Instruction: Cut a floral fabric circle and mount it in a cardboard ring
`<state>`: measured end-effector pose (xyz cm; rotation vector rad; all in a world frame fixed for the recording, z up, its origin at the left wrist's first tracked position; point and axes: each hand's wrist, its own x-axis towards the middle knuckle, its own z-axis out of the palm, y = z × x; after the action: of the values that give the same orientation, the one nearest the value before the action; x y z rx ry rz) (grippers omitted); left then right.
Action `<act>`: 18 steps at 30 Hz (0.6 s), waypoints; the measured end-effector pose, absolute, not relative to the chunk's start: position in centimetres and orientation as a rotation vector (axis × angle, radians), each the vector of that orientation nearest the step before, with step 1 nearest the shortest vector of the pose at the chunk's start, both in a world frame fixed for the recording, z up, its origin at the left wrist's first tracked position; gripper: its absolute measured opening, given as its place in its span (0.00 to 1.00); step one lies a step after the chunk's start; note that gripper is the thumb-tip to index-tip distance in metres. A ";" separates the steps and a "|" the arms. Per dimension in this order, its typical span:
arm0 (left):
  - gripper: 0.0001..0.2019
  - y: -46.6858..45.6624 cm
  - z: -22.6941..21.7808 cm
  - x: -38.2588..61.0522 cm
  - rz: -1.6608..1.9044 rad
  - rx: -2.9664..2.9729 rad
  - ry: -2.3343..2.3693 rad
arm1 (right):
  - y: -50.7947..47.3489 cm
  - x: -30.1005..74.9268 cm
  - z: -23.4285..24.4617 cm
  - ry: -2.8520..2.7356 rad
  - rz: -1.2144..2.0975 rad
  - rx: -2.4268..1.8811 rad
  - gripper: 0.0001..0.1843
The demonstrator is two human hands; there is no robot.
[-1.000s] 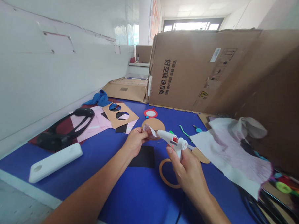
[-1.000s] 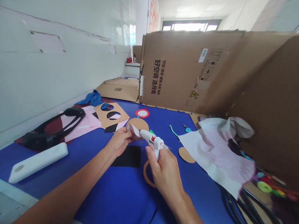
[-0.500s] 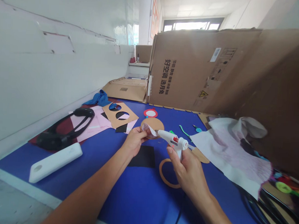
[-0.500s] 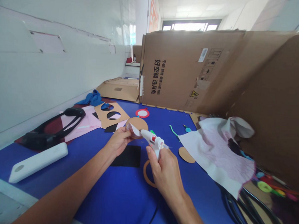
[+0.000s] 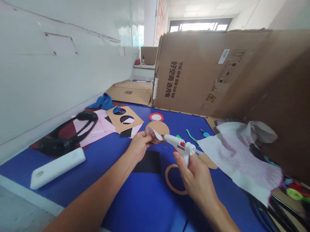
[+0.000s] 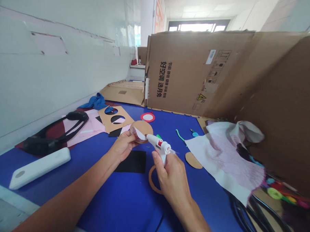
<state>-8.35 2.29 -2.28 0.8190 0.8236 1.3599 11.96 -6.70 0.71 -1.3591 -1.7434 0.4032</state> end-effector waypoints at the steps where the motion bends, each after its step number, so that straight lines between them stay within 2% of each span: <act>1: 0.21 2.3 -2.3 -8.3 1.359 0.822 0.823 | -6.7 12.0 0.7 -1.738 0.403 -1.366 0.25; 18: 0.19 2.1 -2.0 -8.0 1.383 0.817 0.826 | -6.8 11.8 0.8 -1.705 0.469 -1.360 0.26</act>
<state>-8.03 2.13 -2.00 0.8168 0.8264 1.3833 11.81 -6.83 0.80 -1.3597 -1.7048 0.4687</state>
